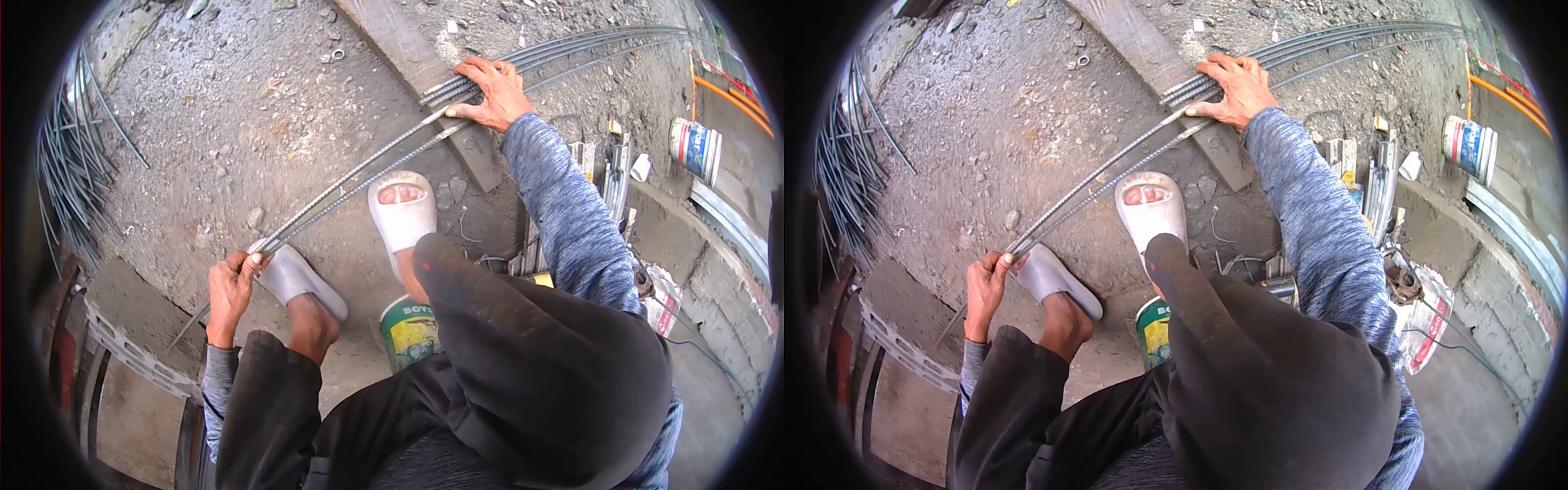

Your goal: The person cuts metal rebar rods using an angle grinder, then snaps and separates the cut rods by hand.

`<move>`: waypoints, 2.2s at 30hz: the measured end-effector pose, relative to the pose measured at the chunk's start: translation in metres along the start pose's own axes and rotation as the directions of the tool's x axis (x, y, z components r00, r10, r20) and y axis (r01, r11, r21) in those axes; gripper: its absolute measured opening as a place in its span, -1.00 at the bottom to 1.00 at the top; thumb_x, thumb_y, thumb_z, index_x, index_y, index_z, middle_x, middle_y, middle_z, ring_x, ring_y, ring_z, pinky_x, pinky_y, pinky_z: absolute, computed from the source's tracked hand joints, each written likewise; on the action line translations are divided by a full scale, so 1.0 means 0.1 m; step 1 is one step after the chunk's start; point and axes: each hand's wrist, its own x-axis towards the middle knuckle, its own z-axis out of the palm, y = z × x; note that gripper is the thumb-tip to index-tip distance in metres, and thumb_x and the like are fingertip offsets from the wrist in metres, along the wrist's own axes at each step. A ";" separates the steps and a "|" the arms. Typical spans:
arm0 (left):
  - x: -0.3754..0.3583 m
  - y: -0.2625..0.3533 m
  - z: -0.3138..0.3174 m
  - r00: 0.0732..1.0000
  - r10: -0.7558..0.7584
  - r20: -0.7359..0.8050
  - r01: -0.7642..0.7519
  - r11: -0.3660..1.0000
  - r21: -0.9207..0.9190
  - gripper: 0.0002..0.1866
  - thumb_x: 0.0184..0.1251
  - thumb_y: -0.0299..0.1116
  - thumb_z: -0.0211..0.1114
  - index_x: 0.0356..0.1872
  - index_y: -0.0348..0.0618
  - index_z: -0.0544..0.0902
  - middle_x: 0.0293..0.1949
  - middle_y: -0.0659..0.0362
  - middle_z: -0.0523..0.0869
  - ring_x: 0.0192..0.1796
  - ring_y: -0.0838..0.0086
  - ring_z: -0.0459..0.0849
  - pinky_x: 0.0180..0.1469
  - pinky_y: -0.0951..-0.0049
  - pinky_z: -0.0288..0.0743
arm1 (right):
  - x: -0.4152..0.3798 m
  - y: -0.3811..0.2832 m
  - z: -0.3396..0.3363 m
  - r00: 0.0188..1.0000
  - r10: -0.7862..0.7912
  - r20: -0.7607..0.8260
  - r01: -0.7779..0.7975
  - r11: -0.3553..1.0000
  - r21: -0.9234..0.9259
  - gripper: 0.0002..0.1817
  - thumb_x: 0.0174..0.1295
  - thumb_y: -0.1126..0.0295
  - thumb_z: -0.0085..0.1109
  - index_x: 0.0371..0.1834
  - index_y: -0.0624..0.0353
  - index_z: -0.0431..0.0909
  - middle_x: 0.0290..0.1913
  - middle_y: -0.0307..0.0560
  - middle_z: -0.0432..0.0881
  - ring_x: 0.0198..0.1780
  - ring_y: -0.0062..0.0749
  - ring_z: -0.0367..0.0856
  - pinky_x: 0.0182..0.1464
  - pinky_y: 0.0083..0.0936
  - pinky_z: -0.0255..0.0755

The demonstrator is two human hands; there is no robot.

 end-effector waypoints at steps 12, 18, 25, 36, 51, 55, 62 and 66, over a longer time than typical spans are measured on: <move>0.05 -0.05 0.07 1.000 -0.006 0.023 0.005 0.999 0.033 -0.48 0.53 0.01 0.28 -0.40 -0.32 0.75 -0.66 0.13 0.57 -0.54 0.51 0.44 -0.47 0.33 0.30 | 0.01 0.01 0.14 0.997 -0.071 -0.038 0.068 0.995 -0.068 0.07 -0.17 -0.50 0.44 0.43 -0.16 0.48 0.54 -0.22 0.36 0.61 0.03 0.10 0.61 0.14 -0.12; 0.02 -0.04 0.06 1.000 0.023 0.018 -0.023 1.000 -0.014 -0.44 0.53 0.05 0.26 -0.40 -0.35 0.74 -0.71 0.18 0.38 -0.57 0.57 0.27 -0.51 0.31 0.16 | 0.02 0.00 0.17 0.997 -0.049 -0.059 0.047 0.998 -0.034 0.03 -0.17 -0.51 0.43 0.36 -0.15 0.52 0.47 -0.18 0.42 0.60 0.02 0.11 0.60 0.18 -0.16; -0.10 0.13 -0.08 0.997 0.074 0.000 -0.074 0.992 0.101 -0.52 0.55 -0.06 0.27 -0.40 -0.34 0.72 -0.68 0.01 0.54 -0.62 0.35 0.41 -0.49 0.25 0.31 | 0.09 -0.06 -0.04 0.995 -0.050 0.081 0.052 0.999 -0.017 0.03 -0.13 -0.54 0.38 0.27 0.00 0.54 0.27 -0.04 0.51 0.57 -0.02 0.14 0.54 0.26 -0.22; -0.14 0.18 -0.03 0.999 0.042 0.013 -0.043 0.998 0.054 -0.46 0.56 -0.03 0.28 -0.47 -0.38 0.59 -0.68 0.22 0.29 -0.51 0.59 0.29 -0.51 0.30 0.19 | 0.28 -0.04 -0.13 0.978 -0.052 0.201 0.059 0.998 -0.029 0.09 -0.27 -0.60 0.38 0.21 0.04 0.61 0.15 0.00 0.61 0.39 0.01 0.39 0.51 0.33 -0.12; -0.67 1.43 -0.74 0.950 -0.257 0.177 0.222 0.956 0.192 -0.47 0.55 -0.05 0.28 -0.45 -0.40 0.71 -0.68 0.10 0.52 -0.53 0.51 0.47 -0.43 0.28 0.39 | 0.30 0.08 -0.04 0.981 -0.082 0.178 0.054 0.986 0.157 0.11 -0.31 -0.57 0.42 0.20 0.08 0.62 0.19 -0.02 0.60 0.39 -0.02 0.36 0.56 0.26 -0.30; -0.74 1.83 -0.92 0.941 -0.285 0.184 0.232 0.936 0.263 -0.47 0.55 -0.06 0.28 -0.45 -0.40 0.71 -0.68 0.11 0.57 -0.53 0.50 0.51 -0.42 0.28 0.42 | 0.26 0.07 -0.04 0.987 -0.085 0.133 0.061 0.982 0.176 0.06 -0.29 -0.51 0.45 0.13 0.15 0.61 0.11 -0.01 0.61 0.34 -0.03 0.39 0.56 0.23 -0.29; -0.83 2.40 -1.11 0.983 -0.162 0.091 0.102 0.878 0.467 -0.54 0.55 -0.12 0.29 -0.36 -0.43 0.72 -0.66 -0.10 0.53 -0.58 0.34 0.42 -0.40 0.20 0.43 | 0.30 0.08 -0.01 0.987 -0.069 0.148 0.039 0.980 0.197 0.06 -0.30 -0.52 0.44 0.15 0.13 0.62 0.16 -0.02 0.60 0.38 -0.03 0.37 0.57 0.28 -0.32; -0.90 2.95 -1.15 0.999 -0.030 0.042 0.002 0.829 0.560 -0.64 0.48 -0.28 0.34 -0.45 -0.41 0.66 -0.57 -0.29 0.54 -0.50 -0.21 0.55 -0.41 0.06 0.44 | 0.32 0.03 -0.13 0.972 -0.038 0.231 -0.002 0.985 0.173 0.07 -0.29 -0.52 0.45 0.20 0.08 0.63 0.24 -0.03 0.59 0.44 -0.02 0.33 0.59 0.30 -0.38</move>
